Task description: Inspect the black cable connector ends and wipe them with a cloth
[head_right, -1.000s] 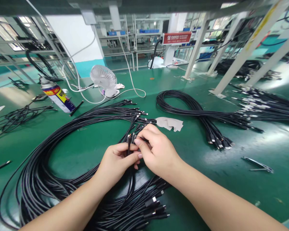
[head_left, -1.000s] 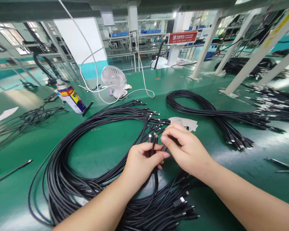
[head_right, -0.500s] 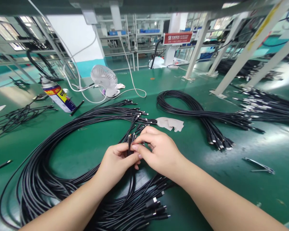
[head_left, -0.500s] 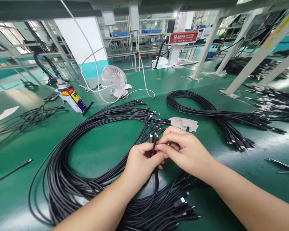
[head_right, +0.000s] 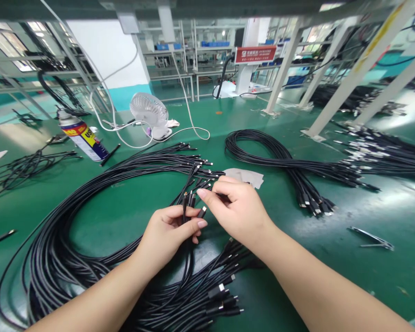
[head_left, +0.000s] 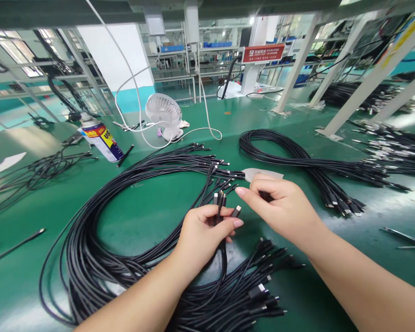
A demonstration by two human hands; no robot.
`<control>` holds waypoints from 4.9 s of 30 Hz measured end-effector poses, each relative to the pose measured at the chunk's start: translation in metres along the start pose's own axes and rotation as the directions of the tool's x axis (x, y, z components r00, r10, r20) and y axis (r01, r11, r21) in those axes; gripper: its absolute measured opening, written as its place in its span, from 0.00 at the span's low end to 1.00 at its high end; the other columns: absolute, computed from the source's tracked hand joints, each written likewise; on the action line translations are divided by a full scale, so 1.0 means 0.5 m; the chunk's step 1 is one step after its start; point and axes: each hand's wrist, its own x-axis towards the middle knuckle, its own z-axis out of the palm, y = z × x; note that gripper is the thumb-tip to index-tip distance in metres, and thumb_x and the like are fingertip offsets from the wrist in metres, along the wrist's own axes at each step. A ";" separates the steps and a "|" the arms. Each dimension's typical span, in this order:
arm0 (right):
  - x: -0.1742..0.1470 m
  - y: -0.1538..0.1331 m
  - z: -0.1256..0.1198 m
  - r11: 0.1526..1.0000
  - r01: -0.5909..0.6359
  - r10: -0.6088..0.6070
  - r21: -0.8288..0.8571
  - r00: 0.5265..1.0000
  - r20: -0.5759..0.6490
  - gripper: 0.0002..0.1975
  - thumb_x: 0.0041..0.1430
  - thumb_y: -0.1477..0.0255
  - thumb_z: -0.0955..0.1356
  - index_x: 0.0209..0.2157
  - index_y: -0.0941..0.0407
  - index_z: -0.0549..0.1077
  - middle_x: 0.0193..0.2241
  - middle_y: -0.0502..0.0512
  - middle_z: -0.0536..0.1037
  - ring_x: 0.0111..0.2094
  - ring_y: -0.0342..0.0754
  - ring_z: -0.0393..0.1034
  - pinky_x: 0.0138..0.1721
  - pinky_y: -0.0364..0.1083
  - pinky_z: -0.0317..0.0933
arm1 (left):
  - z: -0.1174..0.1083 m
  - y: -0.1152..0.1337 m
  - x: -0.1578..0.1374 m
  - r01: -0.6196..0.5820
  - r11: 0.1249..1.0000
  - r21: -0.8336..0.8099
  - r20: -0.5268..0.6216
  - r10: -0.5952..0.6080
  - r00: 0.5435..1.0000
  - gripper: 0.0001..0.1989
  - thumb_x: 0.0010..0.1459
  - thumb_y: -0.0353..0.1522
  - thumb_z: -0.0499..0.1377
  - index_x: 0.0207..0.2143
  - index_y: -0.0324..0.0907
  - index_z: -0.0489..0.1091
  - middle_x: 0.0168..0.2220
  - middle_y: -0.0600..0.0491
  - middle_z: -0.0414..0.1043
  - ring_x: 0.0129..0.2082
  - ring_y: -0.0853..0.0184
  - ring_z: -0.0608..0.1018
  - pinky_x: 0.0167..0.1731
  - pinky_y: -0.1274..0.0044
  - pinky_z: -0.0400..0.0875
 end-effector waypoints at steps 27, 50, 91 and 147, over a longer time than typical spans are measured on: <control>0.003 0.017 -0.006 0.986 -0.161 0.153 0.035 0.975 0.158 0.05 0.53 0.71 0.68 0.31 0.56 0.75 0.30 0.52 0.70 0.26 0.43 0.63 0.23 0.41 0.55 | -0.007 -0.005 0.006 0.023 0.988 -0.150 0.043 -0.017 0.999 0.13 0.53 0.38 0.64 0.32 0.34 0.73 0.23 0.54 0.70 0.18 0.74 0.71 0.18 0.82 0.69; 0.007 0.032 0.021 0.985 -0.170 0.169 -0.009 0.985 -0.009 0.08 0.55 0.69 0.67 0.26 0.57 0.70 0.24 0.50 0.71 0.26 0.44 0.64 0.28 0.43 0.57 | -0.014 0.014 -0.001 0.267 0.909 -0.319 0.300 -0.170 0.939 0.15 0.54 0.40 0.63 0.35 0.35 0.75 0.30 0.47 0.70 0.27 0.70 0.70 0.30 0.78 0.65; -0.036 0.000 -0.004 0.904 0.300 -0.232 -0.304 0.943 0.240 0.13 0.61 0.80 0.57 0.43 0.58 0.68 0.35 0.56 0.77 0.33 0.46 0.72 0.33 0.43 0.65 | -0.009 0.007 0.003 0.049 0.984 -0.171 0.164 -0.020 0.986 0.13 0.55 0.39 0.62 0.30 0.36 0.74 0.22 0.52 0.69 0.21 0.72 0.69 0.25 0.79 0.63; -0.033 0.002 -0.011 0.707 0.477 -0.417 -0.522 0.877 0.236 0.14 0.60 0.80 0.60 0.40 0.60 0.76 0.34 0.54 0.79 0.32 0.47 0.73 0.31 0.45 0.63 | -0.012 0.005 0.007 0.011 0.997 -0.072 0.152 0.000 0.988 0.13 0.56 0.36 0.60 0.24 0.35 0.71 0.18 0.54 0.66 0.19 0.73 0.67 0.24 0.80 0.60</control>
